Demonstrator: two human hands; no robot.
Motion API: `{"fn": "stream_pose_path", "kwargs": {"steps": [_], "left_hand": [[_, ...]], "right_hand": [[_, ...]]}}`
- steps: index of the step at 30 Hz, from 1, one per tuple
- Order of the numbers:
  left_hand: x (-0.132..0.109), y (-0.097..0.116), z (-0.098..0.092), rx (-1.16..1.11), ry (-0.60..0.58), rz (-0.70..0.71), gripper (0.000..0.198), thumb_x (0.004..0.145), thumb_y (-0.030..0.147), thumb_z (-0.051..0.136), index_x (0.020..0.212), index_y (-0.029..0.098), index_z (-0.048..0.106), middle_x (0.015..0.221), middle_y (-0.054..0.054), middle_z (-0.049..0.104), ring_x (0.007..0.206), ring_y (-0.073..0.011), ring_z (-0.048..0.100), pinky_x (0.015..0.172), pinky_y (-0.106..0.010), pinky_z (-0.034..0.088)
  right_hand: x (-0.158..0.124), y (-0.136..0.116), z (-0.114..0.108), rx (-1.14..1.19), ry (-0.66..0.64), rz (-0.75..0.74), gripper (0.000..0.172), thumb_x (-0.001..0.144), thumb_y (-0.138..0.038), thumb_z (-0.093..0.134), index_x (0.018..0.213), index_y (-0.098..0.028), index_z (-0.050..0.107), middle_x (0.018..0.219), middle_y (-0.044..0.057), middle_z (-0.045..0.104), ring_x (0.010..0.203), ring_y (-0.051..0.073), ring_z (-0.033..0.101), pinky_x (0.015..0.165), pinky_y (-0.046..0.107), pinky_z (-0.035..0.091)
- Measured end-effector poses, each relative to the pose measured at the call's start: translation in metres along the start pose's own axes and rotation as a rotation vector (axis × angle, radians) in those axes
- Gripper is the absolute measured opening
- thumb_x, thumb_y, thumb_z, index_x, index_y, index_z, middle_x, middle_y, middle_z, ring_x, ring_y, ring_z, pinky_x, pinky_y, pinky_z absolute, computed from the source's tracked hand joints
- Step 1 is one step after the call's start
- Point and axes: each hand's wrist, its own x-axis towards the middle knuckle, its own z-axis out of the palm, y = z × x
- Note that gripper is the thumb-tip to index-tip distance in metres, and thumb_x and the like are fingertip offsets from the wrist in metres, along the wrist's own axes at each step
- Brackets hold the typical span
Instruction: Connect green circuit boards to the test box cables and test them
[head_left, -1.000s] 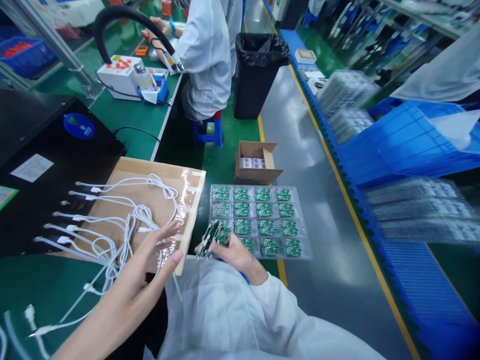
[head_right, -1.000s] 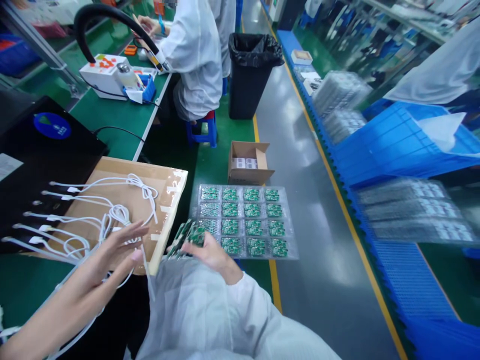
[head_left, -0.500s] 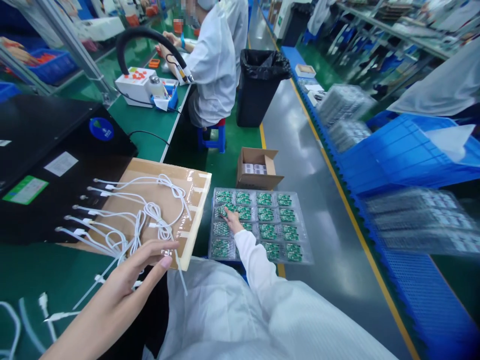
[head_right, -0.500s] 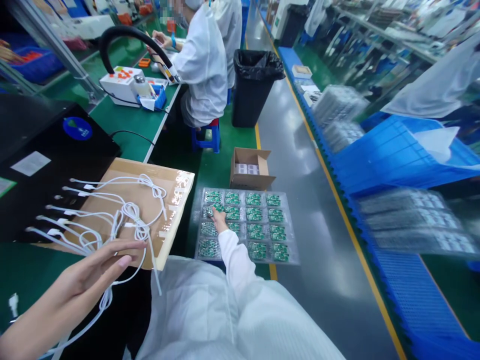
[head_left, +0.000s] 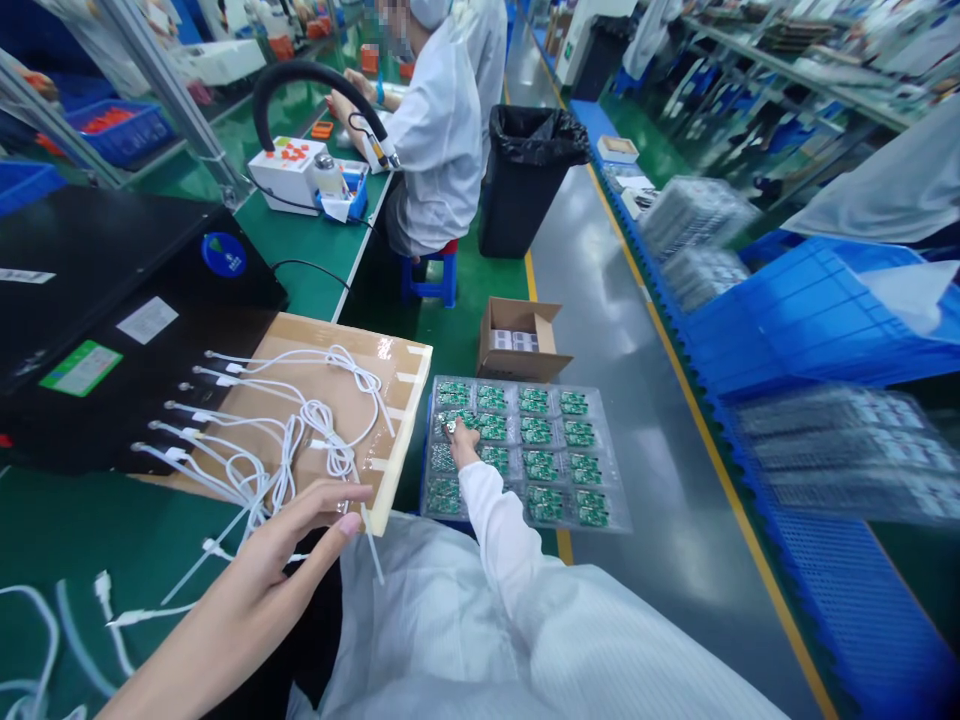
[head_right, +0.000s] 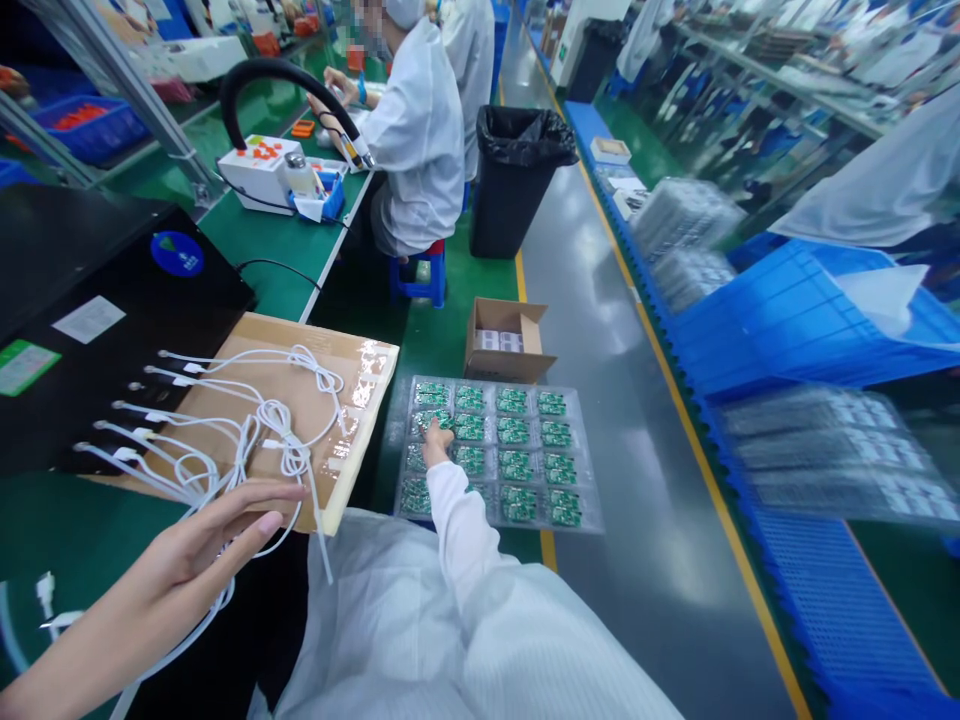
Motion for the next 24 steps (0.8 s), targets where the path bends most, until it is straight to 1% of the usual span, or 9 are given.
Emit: {"fn": "stream_pose_path", "kwargs": {"steps": [4,8,12,14,20,24], "left_hand": [[0.003,0.002,0.000,0.020,-0.006,0.012,0.043,0.100,0.055,0.057,0.139,0.038,0.064,0.144,-0.002,0.066,0.128,-0.0223,0.066,0.099,-0.025,0.060],[0.005,0.005,0.001,0.031,-0.018,-0.001,0.044,0.101,0.055,0.056,0.140,0.038,0.063,0.144,-0.002,0.066,0.131,-0.0242,0.064,0.096,-0.027,0.061],[0.004,0.004,0.003,0.040,-0.028,0.002,0.044,0.101,0.055,0.055,0.143,0.040,0.060,0.149,0.000,0.062,0.131,-0.0225,0.064,0.105,-0.030,0.058],[0.004,0.003,0.004,0.045,-0.025,-0.004,0.045,0.101,0.056,0.054,0.143,0.041,0.060,0.149,0.000,0.061,0.131,-0.0225,0.064,0.107,-0.032,0.057],[0.004,0.002,0.004,0.054,-0.020,-0.006,0.045,0.101,0.056,0.055,0.142,0.039,0.062,0.147,-0.002,0.063,0.130,-0.0246,0.065,0.105,-0.033,0.058],[0.004,0.002,0.003,0.068,-0.033,-0.005,0.044,0.102,0.053,0.054,0.143,0.038,0.061,0.146,-0.002,0.064,0.131,-0.0240,0.064,0.105,-0.032,0.058]], "right_hand": [[0.001,0.000,0.000,0.032,0.034,0.049,0.028,0.101,-0.033,0.067,0.122,-0.015,0.064,0.114,0.007,0.068,0.090,0.016,0.069,0.074,0.031,0.063],[0.001,-0.003,0.000,0.054,0.019,0.076,0.030,0.100,-0.031,0.068,0.125,-0.015,0.063,0.118,0.007,0.067,0.093,0.017,0.069,0.075,0.032,0.063],[0.003,-0.006,-0.004,0.057,-0.026,0.085,0.029,0.100,-0.030,0.068,0.124,-0.015,0.063,0.115,0.007,0.068,0.090,0.016,0.069,0.073,0.030,0.063],[0.004,-0.008,-0.007,0.056,-0.057,0.081,0.029,0.100,-0.030,0.068,0.124,-0.015,0.064,0.115,0.006,0.068,0.090,0.016,0.069,0.073,0.030,0.063],[0.000,-0.010,-0.012,0.042,-0.123,0.013,0.026,0.100,-0.028,0.068,0.122,-0.015,0.064,0.113,0.006,0.068,0.089,0.015,0.069,0.073,0.030,0.063],[-0.007,-0.006,-0.022,0.017,-0.172,-0.080,0.018,0.098,-0.022,0.070,0.113,-0.013,0.066,0.101,0.003,0.070,0.080,0.013,0.069,0.070,0.027,0.062]]}}
